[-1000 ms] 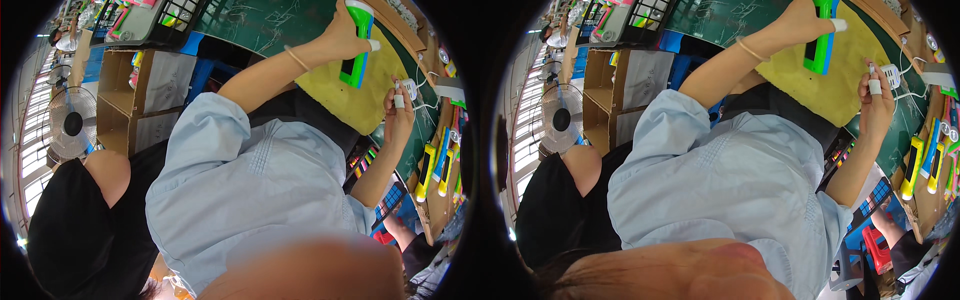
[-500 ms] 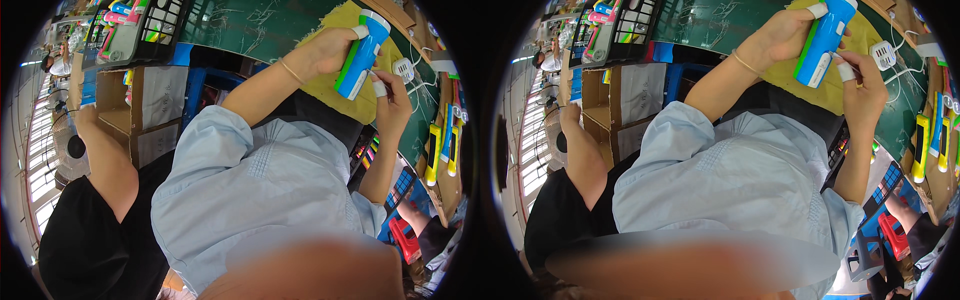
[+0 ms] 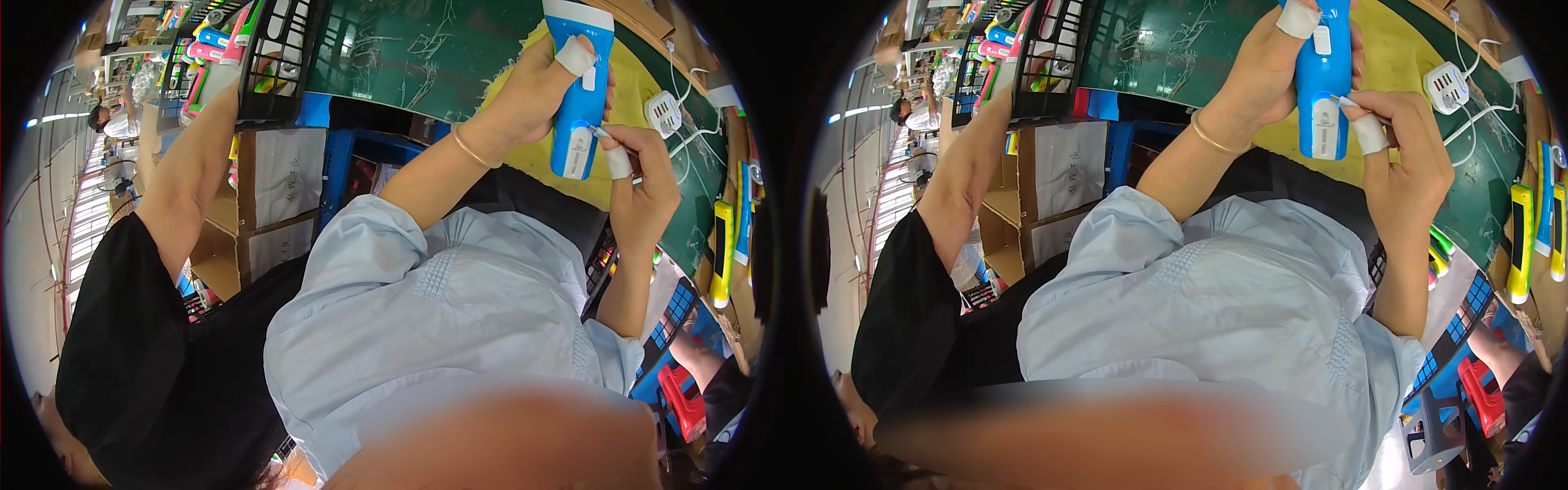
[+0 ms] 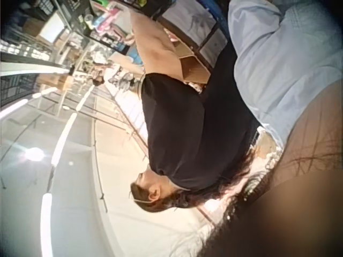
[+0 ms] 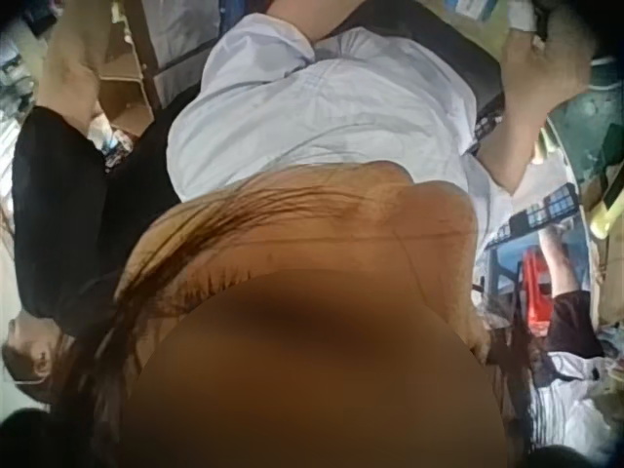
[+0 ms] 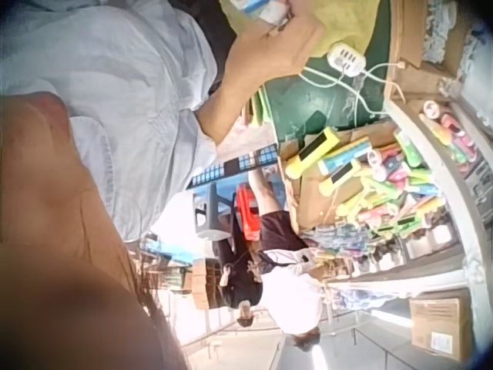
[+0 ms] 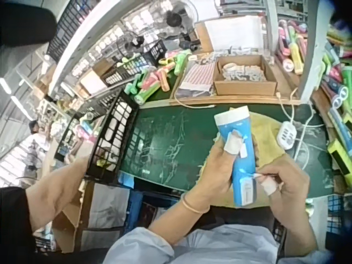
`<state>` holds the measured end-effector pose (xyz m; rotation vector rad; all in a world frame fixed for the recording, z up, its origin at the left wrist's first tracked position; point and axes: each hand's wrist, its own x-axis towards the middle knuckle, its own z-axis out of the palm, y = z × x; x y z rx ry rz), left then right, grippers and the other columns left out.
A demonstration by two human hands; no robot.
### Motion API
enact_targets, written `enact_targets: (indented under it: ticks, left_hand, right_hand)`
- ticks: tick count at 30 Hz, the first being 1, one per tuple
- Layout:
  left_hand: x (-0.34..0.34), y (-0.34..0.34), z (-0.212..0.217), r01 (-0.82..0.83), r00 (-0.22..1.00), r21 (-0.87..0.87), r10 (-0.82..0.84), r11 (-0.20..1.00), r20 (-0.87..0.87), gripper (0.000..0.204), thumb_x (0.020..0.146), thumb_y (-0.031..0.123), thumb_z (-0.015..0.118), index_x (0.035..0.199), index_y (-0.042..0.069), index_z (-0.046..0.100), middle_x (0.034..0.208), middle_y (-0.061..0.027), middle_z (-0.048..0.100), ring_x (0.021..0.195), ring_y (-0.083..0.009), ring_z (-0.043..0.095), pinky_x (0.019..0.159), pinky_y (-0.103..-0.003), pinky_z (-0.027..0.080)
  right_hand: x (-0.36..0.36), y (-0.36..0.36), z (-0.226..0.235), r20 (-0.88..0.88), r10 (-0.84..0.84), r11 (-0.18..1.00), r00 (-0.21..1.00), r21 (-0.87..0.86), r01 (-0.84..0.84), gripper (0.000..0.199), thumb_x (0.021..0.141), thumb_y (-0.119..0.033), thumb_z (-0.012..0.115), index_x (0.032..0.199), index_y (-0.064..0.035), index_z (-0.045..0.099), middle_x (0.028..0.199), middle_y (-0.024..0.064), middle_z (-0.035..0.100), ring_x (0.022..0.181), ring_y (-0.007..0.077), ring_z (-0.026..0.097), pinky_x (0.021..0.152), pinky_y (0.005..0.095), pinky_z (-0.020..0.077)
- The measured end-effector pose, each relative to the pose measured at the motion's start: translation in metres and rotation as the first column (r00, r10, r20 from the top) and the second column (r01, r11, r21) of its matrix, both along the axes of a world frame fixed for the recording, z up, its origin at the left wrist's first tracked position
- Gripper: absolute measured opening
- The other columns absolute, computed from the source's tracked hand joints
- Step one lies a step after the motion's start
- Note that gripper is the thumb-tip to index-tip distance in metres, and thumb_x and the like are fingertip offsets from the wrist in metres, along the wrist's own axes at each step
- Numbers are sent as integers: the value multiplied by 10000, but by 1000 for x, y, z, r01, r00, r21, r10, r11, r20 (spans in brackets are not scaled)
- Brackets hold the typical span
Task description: Testing multiple hand-held flashlights for functionality by turning them on and off.
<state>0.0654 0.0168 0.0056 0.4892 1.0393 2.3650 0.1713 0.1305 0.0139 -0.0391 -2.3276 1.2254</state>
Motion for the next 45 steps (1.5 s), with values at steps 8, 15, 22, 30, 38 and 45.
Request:
enact_targets:
  ticks: [8,15,22,30,38,45]
  left_hand:
    - [4,1,-2,-38,999,-157,35,987,-22,458,827,412,568,1008,9,450,760,-105,562,633,-180,581,549,-298,499]
    - [-8,5,-6,67,975,240,-115,968,191,643,787,643,416,1031,49,457,792,-91,549,700,-191,559,648,-352,487]
    - [-3,2,-21,122,831,603,-414,788,373,617,751,596,526,1029,48,465,796,-10,486,678,-116,464,629,-248,444]
    - [14,-5,-13,-9,990,394,-47,919,131,710,714,720,399,1009,81,491,702,-20,478,707,-161,448,740,-296,421]
    - [28,-2,-16,-30,992,66,38,997,-122,633,841,585,389,1043,-12,439,795,-138,584,776,-220,593,726,-325,485]
    - [24,2,-15,40,995,-66,-34,997,92,610,855,575,364,1097,18,419,828,-105,562,756,-222,588,723,-367,497]
  right_hand:
    - [-19,13,49,29,580,812,814,51,-581,175,659,-13,643,813,3,561,740,91,506,673,231,534,579,285,410]
    - [7,-5,5,-216,509,802,833,471,-368,226,618,-15,647,827,4,561,742,86,478,672,231,482,541,312,396]
    - [23,-10,-2,-203,482,812,852,468,-348,391,525,-69,662,912,-37,618,711,53,452,630,181,460,507,288,379]
    - [9,-57,-20,-139,-115,992,984,34,120,558,540,-144,786,1001,2,508,810,109,461,689,253,498,568,326,432]
    - [14,-41,-36,126,-57,975,990,-206,83,390,681,-224,709,803,26,436,738,125,438,647,248,456,575,335,384]
    - [13,-24,-45,182,10,919,983,-390,63,305,841,-265,549,913,26,488,740,93,491,671,142,435,593,276,376]
